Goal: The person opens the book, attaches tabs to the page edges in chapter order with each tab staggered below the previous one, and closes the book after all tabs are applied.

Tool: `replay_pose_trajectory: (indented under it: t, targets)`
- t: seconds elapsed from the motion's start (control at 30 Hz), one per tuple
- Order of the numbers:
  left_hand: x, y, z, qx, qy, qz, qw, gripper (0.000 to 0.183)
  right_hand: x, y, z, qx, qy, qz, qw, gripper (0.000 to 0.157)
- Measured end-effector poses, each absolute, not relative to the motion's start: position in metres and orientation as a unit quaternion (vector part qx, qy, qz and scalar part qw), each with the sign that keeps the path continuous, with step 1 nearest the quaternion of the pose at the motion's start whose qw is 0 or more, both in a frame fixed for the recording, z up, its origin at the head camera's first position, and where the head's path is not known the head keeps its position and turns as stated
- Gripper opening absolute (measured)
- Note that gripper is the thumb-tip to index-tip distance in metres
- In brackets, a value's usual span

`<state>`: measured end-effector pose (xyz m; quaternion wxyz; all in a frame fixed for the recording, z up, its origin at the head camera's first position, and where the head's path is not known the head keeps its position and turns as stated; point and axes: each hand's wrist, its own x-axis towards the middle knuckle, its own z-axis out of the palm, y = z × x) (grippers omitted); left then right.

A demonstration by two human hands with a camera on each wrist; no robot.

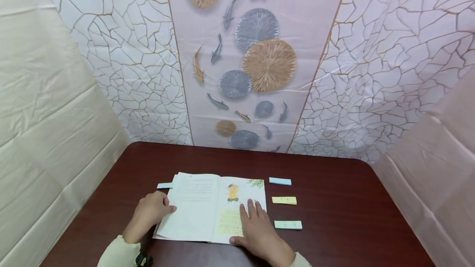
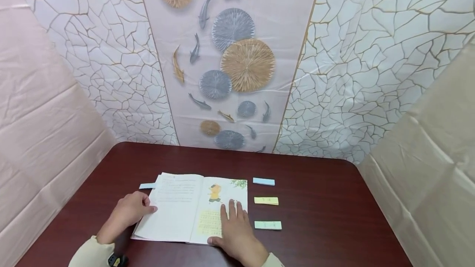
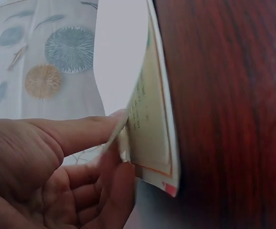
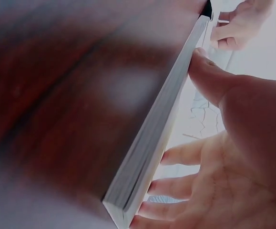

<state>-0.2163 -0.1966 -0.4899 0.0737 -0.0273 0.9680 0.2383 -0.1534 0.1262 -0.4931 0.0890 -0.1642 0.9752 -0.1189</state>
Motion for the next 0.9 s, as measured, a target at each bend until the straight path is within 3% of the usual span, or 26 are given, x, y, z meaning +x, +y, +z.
replay_pose_trajectory:
  t: [0.17,0.27,0.33,0.47,0.63,0.9]
  targets:
    - [-0.213,-0.18,-0.486,0.016,0.983,0.18,-0.003,0.037,-0.153,0.124,-0.495,-0.157,0.976,-0.122,0.091,0.097]
    - [-0.206,-0.16,-0.485,0.088,0.976,0.192,-0.061,0.042,-0.153,0.125,-0.496,-0.154,0.975,-0.13,0.093,0.098]
    - [-0.201,-0.144,-0.486,0.145,0.962,0.223,-0.065,0.045,-0.153,0.126,-0.497,-0.156,0.975,-0.134,0.09,0.097]
    - [-0.191,-0.114,-0.489,0.225,0.94,0.255,-0.004,0.065,-0.154,0.127,-0.499,-0.164,0.971,-0.15,0.084,0.096]
    - [-0.189,-0.1,-0.494,0.223,0.94,0.247,0.077,0.092,-0.155,0.126,-0.498,-0.164,0.967,-0.17,0.097,0.097]
    - [-0.186,-0.093,-0.501,0.21,0.941,0.247,0.1,0.099,-0.152,0.134,-0.498,-0.181,0.965,-0.172,0.084,0.092]
